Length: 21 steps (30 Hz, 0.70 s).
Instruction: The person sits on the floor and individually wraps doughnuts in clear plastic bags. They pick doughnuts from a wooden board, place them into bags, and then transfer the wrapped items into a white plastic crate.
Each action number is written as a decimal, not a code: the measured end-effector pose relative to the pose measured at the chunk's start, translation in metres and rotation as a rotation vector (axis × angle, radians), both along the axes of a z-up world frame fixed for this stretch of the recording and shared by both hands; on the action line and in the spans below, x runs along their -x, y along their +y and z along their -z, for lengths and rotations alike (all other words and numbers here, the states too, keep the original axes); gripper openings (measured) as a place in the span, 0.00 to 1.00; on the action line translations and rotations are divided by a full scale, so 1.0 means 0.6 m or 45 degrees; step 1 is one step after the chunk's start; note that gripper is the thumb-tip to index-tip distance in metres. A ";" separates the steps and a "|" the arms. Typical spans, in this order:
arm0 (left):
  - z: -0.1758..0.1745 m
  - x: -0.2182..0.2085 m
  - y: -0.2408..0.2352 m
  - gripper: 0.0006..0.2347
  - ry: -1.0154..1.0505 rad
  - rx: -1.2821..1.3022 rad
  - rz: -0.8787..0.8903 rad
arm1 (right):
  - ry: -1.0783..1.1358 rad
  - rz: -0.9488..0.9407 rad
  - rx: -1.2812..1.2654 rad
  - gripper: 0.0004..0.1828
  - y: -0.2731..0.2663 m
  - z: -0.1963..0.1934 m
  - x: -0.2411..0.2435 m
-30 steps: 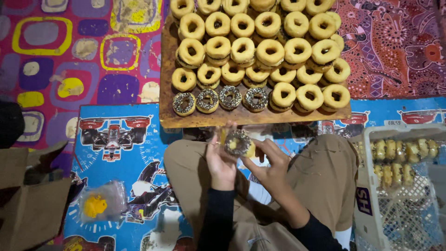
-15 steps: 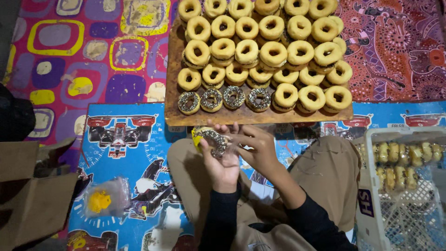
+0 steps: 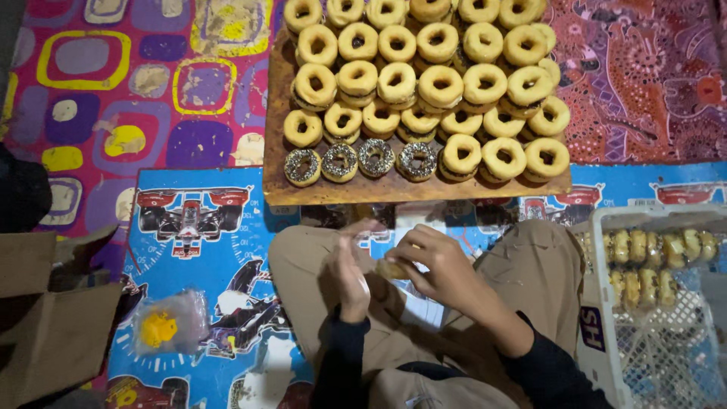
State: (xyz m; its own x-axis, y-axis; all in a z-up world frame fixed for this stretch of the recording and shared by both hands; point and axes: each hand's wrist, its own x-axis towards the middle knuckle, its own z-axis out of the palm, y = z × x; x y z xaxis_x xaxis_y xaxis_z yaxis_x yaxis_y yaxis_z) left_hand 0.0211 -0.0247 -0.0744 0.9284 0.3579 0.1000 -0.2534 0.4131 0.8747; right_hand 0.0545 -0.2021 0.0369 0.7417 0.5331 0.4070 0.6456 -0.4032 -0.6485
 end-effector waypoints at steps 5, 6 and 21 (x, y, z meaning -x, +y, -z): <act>-0.044 0.054 -0.014 0.10 0.161 -0.513 0.646 | 0.684 0.169 -0.055 0.14 0.002 -0.025 -0.004; -0.055 0.053 -0.016 0.09 0.250 -0.564 0.647 | 0.477 0.147 -0.060 0.12 0.002 -0.034 -0.006; -0.123 0.049 0.055 0.15 0.410 -1.407 0.710 | -0.219 0.133 0.243 0.12 -0.067 0.066 -0.034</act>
State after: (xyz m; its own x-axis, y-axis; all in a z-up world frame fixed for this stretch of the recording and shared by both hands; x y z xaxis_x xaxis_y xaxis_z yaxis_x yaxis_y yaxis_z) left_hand -0.0084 0.0081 -0.0004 0.9629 -0.2155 -0.1622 0.0047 -0.5880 0.8088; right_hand 0.0748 -0.2425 -0.0030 0.7257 0.5362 0.4311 0.6879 -0.5778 -0.4392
